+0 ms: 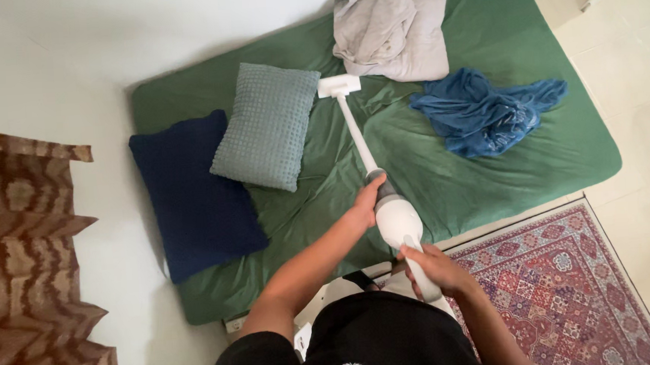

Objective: The person uses a handheld vacuum cleaner to clean a patterned rug and a green mattress in a bedroom. They move the vacuum head back and forth across the surfaces, covering the rug and the mattress area.

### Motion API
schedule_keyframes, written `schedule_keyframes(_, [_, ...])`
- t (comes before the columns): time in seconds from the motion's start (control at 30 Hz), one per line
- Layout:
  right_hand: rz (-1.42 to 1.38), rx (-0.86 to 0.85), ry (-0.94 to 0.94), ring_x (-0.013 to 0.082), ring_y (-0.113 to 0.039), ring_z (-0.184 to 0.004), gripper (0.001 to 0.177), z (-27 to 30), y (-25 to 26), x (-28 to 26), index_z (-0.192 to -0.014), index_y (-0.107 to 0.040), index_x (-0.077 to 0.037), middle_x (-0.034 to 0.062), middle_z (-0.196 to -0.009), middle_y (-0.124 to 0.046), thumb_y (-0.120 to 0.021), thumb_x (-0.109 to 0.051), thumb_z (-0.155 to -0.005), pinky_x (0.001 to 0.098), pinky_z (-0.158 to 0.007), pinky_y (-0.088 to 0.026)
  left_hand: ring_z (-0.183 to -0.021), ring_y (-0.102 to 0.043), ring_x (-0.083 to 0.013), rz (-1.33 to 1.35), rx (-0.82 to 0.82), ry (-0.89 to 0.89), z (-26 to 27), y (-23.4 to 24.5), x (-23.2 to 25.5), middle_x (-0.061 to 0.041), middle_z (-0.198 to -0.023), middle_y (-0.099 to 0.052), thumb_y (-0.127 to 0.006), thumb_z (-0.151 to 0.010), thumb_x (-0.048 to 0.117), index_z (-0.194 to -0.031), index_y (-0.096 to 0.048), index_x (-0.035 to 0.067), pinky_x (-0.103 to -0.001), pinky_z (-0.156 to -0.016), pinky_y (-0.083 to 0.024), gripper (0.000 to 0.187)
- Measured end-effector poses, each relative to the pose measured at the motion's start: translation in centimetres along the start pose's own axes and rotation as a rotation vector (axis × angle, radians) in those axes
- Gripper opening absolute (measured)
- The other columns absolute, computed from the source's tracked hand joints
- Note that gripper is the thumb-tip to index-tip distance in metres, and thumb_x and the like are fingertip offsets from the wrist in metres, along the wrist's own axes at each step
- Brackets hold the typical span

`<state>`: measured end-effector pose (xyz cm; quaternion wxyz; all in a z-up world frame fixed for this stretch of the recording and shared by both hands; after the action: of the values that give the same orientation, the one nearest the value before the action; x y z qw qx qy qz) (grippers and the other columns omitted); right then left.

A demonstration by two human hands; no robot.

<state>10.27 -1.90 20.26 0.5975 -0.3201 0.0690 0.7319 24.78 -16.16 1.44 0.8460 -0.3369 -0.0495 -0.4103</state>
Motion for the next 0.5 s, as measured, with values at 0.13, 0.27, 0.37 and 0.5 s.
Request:
schedule_keyframes(0.13, [-0.039,-0.006,0.058,0.0187,-0.053,-0.041,0.040,-1.7,1.4,-1.0,-0.108,-0.061,-0.004,0.0062,-0.063,-0.055,-0.060,-0.042,-0.096,0.0363,-0.039,-0.044,-0.071,-0.070,-0.0276,0.003,0.005,-0.043,-2.6,-1.0,1.1,-0.009,-0.087,-0.066,-0.079,-0.088,0.031,-0.111,-0.060,0.007,-0.052,-0.067,-0.063,0.038])
schedule_keyframes(0.27, [-0.085,-0.011,0.073,0.0179,-0.052,-0.041,0.039,-3.7,2.1,-1.4,-0.107,-0.062,-0.004,0.0064,-0.062,-0.055,-0.061,-0.041,-0.096,0.0344,-0.038,-0.042,-0.075,-0.071,-0.0279,0.017,-0.054,-0.081,-4.9,-1.4,2.1,-0.010,-0.090,-0.068,-0.078,-0.089,0.030,-0.114,-0.061,0.007,-0.051,-0.070,-0.064,0.039])
schedule_keyframes(0.37, [-0.083,-0.010,0.115,0.0171,-0.054,-0.043,0.040,-3.6,2.2,-1.6,-0.108,-0.062,-0.003,0.0058,-0.064,-0.055,-0.062,-0.042,-0.097,0.0351,-0.040,-0.045,-0.076,-0.071,-0.0287,-0.016,-0.005,-0.050,-5.0,-1.2,2.3,-0.011,-0.091,-0.068,-0.077,-0.088,0.032,-0.115,-0.061,0.009,-0.052,-0.070,-0.063,0.039])
schedule_keyframes(0.5, [0.017,0.072,0.020,0.0184,-0.051,-0.041,0.040,-1.2,2.5,-0.6,-0.108,-0.061,-0.006,0.0054,-0.064,-0.054,-0.061,-0.044,-0.095,0.0361,-0.038,-0.044,-0.078,-0.071,-0.0298,0.031,-0.014,0.003,-3.5,-1.2,-0.3,-0.012,-0.095,-0.068,-0.077,-0.088,0.035,-0.119,-0.060,0.008,-0.053,-0.070,-0.063,0.045])
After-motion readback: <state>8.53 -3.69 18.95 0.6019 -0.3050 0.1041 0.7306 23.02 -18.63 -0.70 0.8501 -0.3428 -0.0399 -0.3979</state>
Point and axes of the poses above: each hand's wrist, its own z-axis away from the middle knuckle, its own y-axis out of the back of the hand, x = y × z, the point moved 6 cm from there along -z, towards the middle knuckle
